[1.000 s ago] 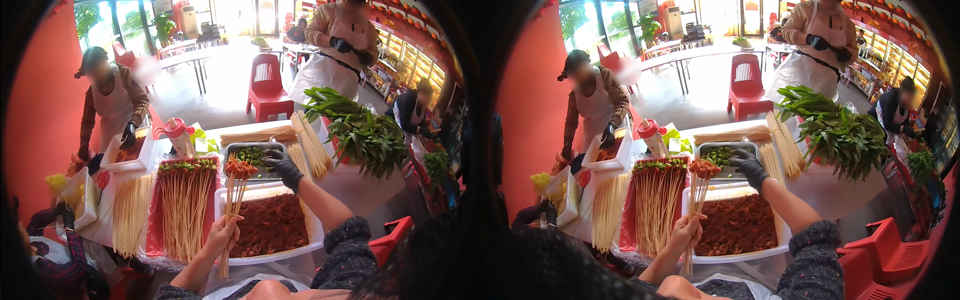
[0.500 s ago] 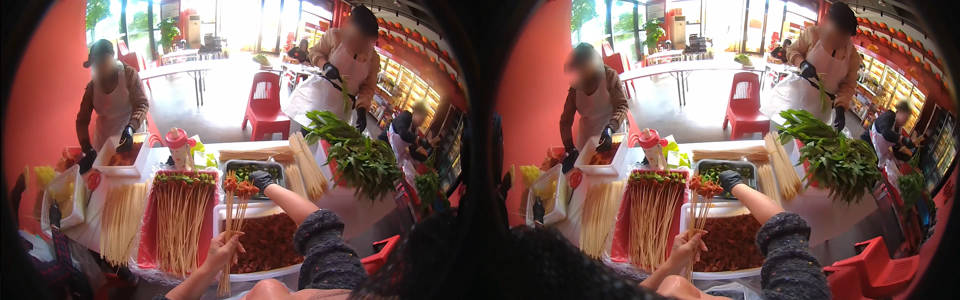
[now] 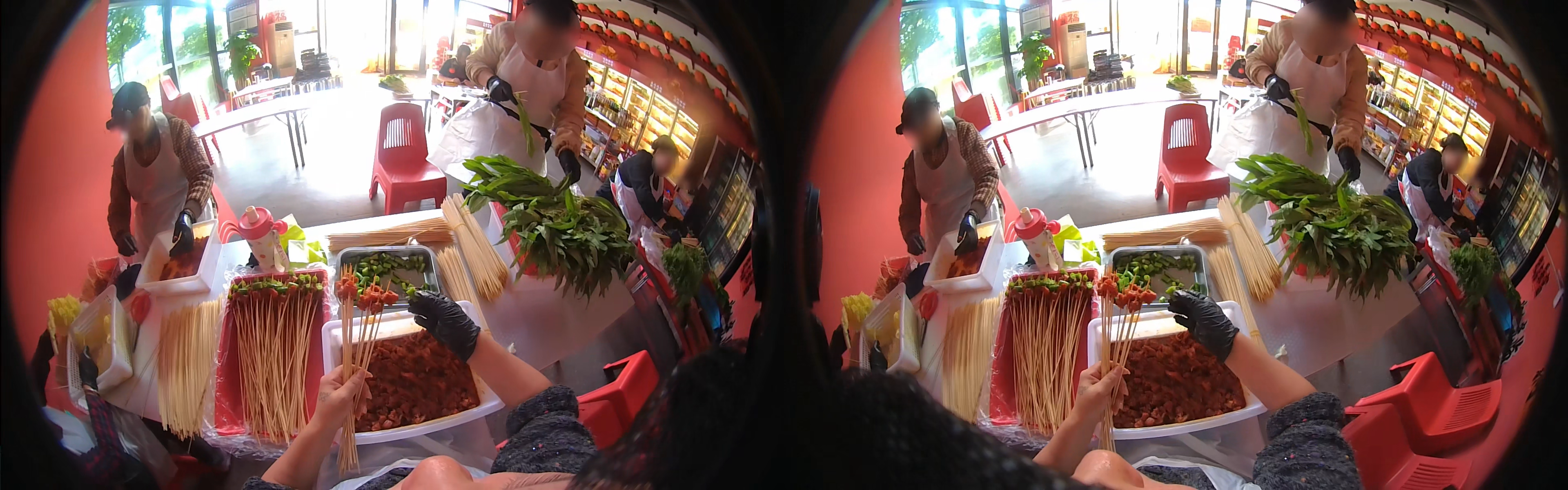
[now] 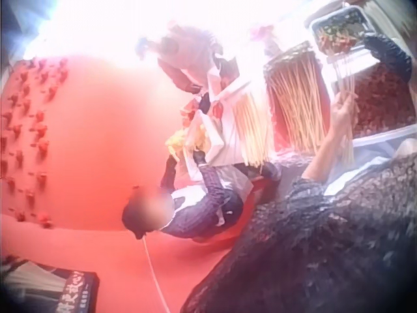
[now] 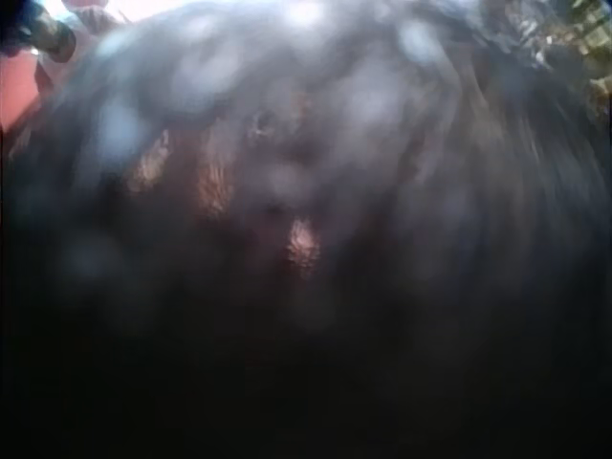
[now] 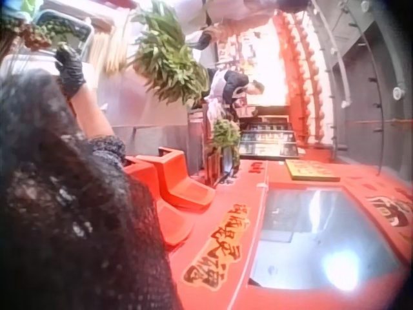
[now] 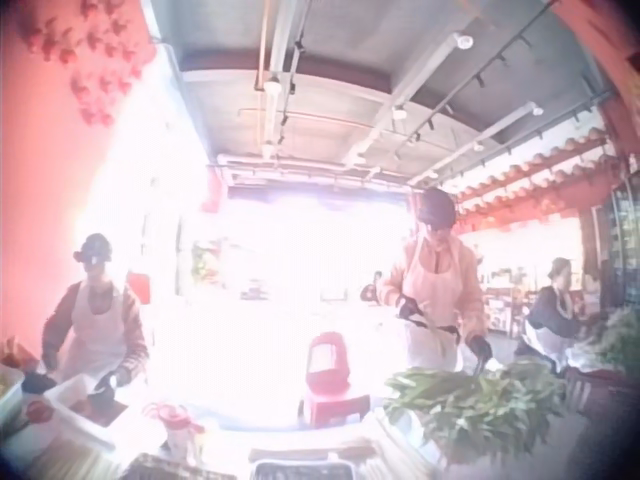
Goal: The person assembles food skewers by threading marinated meat and green vegetables onto wooden sticks. They hold the sticks in their left hand and use their right hand to add ingredients from trays on the table. The completed skewers are placed into a tray.
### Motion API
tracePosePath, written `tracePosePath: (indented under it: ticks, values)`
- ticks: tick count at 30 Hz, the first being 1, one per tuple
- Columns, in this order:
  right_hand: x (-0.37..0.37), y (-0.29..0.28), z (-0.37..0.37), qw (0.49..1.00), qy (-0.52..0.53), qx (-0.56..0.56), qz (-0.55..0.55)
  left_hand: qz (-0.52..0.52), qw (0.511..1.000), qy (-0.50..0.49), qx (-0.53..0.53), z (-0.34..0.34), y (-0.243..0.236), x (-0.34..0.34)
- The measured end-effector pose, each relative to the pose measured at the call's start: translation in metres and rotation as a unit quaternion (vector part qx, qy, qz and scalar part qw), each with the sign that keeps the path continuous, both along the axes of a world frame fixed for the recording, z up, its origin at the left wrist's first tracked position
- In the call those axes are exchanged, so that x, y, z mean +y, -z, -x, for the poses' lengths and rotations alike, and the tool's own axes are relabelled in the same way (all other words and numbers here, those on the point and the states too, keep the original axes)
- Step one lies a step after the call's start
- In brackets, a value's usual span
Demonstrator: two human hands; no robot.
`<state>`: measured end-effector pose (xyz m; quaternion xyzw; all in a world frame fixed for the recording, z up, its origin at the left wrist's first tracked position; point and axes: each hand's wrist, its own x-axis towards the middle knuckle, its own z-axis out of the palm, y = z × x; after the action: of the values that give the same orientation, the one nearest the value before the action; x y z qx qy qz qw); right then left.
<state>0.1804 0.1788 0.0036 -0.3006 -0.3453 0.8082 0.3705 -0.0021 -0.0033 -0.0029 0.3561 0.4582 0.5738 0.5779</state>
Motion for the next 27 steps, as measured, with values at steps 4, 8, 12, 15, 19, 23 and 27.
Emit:
tracePosePath:
  ticks: [4, 8, 12, 15, 19, 23, 27]
  values:
    - [0.005, 0.013, 0.000, 0.999, 0.023, 0.013, -0.037, 0.022, 0.999, 0.008, 0.032, -0.003, -0.003, 0.000]
    - [0.013, 0.014, -0.002, 0.998, 0.030, -0.007, -0.048, 0.047, 0.997, 0.032, 0.057, -0.004, -0.007, 0.000]
    - [0.018, 0.015, -0.001, 0.998, 0.020, 0.039, -0.034, 0.043, 0.997, 0.029, 0.062, -0.006, -0.007, 0.001]
    - [0.018, 0.016, -0.002, 0.997, 0.009, 0.076, -0.027, 0.042, 0.997, 0.029, 0.057, -0.007, -0.006, 0.001]
    - [0.016, 0.013, -0.004, 0.994, -0.002, 0.106, -0.022, 0.052, 0.996, 0.035, 0.067, -0.009, -0.011, 0.002]
    - [0.014, 0.014, -0.004, 0.992, -0.013, 0.128, -0.014, 0.058, 0.995, 0.033, 0.077, -0.009, -0.012, 0.001]
    - [0.012, 0.012, -0.003, 0.992, -0.009, 0.127, -0.022, 0.054, 0.994, 0.018, 0.092, -0.009, -0.010, 0.002]
